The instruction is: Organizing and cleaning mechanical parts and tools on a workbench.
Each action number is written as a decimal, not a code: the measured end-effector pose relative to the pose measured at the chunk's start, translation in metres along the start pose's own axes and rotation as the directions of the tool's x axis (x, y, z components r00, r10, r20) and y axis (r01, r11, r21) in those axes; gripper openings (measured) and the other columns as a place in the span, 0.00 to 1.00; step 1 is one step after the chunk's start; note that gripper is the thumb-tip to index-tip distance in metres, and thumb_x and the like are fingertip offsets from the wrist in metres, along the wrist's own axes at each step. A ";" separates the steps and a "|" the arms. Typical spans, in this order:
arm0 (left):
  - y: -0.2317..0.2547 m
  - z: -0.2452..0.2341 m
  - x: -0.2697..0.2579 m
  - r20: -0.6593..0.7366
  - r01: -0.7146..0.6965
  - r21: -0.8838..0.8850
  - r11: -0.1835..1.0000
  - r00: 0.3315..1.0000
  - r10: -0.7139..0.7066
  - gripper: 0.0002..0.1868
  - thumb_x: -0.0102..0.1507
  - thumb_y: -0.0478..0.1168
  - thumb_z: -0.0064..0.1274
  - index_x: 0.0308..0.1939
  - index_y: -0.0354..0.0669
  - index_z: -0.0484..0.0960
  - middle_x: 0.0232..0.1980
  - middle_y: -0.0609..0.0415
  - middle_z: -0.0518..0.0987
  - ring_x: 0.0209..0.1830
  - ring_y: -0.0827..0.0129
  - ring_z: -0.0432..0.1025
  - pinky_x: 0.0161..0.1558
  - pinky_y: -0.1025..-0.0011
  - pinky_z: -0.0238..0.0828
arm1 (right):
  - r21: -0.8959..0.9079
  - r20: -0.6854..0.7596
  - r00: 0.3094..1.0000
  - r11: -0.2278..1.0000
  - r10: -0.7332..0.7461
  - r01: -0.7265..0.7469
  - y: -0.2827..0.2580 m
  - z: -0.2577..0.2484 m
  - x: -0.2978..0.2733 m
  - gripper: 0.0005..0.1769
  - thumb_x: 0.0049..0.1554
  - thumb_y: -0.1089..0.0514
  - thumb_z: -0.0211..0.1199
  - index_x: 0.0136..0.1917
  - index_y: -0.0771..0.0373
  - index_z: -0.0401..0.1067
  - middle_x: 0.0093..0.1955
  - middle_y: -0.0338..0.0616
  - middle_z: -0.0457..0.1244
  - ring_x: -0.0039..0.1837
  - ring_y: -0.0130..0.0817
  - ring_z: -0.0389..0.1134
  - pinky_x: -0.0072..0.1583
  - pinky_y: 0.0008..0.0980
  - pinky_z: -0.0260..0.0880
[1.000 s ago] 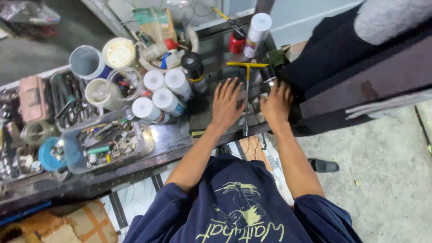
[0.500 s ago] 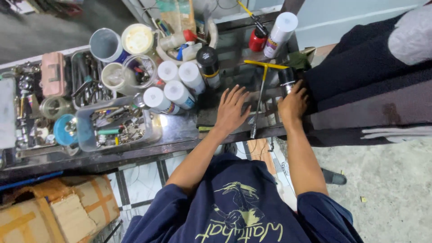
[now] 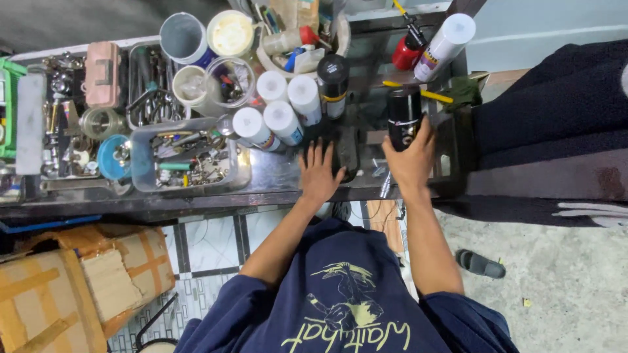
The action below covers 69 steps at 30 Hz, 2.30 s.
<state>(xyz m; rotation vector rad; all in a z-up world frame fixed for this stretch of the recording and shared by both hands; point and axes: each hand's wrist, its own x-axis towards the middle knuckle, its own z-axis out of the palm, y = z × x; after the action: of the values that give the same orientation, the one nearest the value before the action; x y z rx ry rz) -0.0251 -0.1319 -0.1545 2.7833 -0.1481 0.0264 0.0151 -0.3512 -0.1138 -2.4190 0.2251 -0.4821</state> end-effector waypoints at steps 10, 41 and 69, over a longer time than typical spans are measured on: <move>0.007 0.040 0.006 0.127 -0.009 0.041 0.999 0.992 0.003 0.46 0.67 0.63 0.43 0.80 0.40 0.48 0.82 0.41 0.46 0.82 0.44 0.38 0.77 0.45 0.32 | 0.190 -0.027 0.987 0.969 -0.158 0.161 -0.033 -0.008 -0.029 0.46 0.50 0.53 0.79 0.73 0.70 0.58 0.66 0.64 0.60 0.66 0.64 0.64 0.65 0.52 0.67; -0.062 -0.034 -0.013 0.010 0.040 -0.542 0.839 0.999 -0.042 0.41 0.64 0.44 0.55 0.77 0.33 0.55 0.77 0.36 0.62 0.74 0.43 0.61 0.71 0.59 0.60 | 0.488 0.289 0.955 0.869 -0.072 -0.082 -0.110 0.083 -0.035 0.36 0.43 0.58 0.82 0.61 0.68 0.70 0.57 0.54 0.70 0.59 0.43 0.73 0.60 0.39 0.71; -0.078 -0.070 -0.024 -0.410 -0.246 -0.215 0.945 0.901 0.141 0.35 0.65 0.43 0.57 0.73 0.35 0.66 0.71 0.40 0.71 0.71 0.46 0.65 0.70 0.53 0.60 | 0.272 0.184 0.973 0.958 -0.141 0.087 -0.115 0.086 -0.067 0.46 0.52 0.53 0.75 0.75 0.74 0.56 0.71 0.67 0.56 0.71 0.64 0.60 0.68 0.48 0.63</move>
<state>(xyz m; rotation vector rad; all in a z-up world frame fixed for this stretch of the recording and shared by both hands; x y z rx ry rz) -0.0402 -0.0325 -0.1169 2.4289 -0.3044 0.5676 -0.0079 -0.1941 -0.1217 -2.2070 -0.0649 -0.2930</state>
